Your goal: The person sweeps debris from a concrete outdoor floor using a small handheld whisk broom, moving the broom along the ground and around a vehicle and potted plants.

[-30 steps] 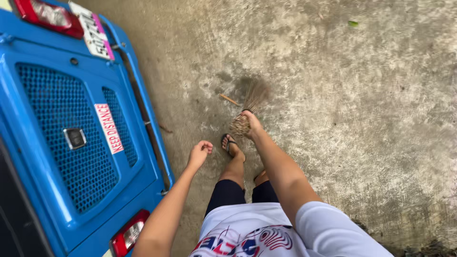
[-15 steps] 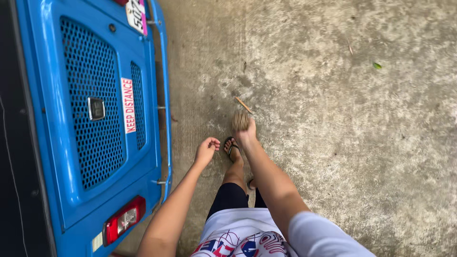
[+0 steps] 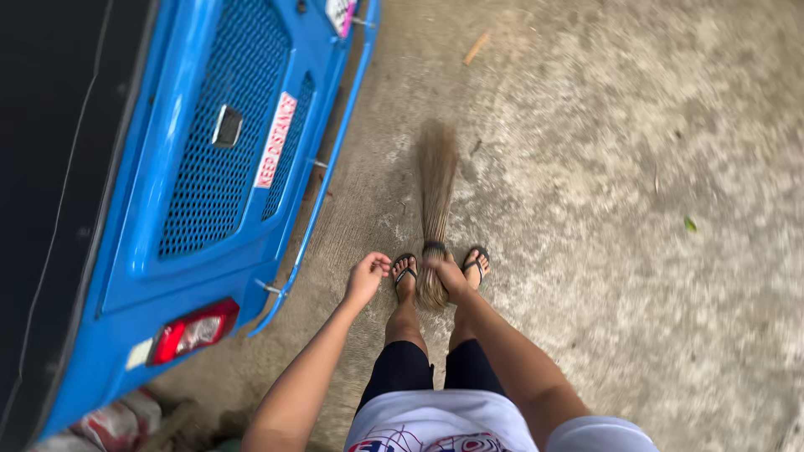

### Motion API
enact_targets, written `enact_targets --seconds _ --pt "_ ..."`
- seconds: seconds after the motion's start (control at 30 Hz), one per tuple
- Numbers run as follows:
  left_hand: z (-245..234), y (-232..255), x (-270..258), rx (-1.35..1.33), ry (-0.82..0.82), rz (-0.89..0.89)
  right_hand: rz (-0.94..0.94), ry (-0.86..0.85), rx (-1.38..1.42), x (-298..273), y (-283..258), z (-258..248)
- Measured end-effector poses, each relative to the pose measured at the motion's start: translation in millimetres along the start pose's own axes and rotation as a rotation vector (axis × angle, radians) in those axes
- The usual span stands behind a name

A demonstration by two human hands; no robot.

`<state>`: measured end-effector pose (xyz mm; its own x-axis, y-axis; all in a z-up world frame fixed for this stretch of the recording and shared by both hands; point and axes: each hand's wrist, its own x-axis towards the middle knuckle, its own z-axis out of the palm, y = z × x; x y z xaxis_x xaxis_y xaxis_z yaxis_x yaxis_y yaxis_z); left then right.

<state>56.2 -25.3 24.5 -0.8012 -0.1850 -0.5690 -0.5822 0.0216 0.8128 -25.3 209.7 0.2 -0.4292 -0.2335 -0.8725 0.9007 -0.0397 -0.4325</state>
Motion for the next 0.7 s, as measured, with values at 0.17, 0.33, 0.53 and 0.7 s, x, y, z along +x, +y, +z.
enact_targets --seconds 0.17,0.33,0.53,0.7 --pt "41 7 5 0.037 0.151 0.056 -0.088 -0.037 -0.949 51 -28 -37" --pt "65 6 9 0.122 0.250 0.127 -0.218 -0.451 -2.105 122 -42 13" --pt "64 -19 29 0.048 0.322 0.136 -0.412 -0.727 -2.501 159 -15 129" --pt "46 -44 36 0.067 0.397 -0.053 -0.339 -0.545 -2.439 184 -19 162"
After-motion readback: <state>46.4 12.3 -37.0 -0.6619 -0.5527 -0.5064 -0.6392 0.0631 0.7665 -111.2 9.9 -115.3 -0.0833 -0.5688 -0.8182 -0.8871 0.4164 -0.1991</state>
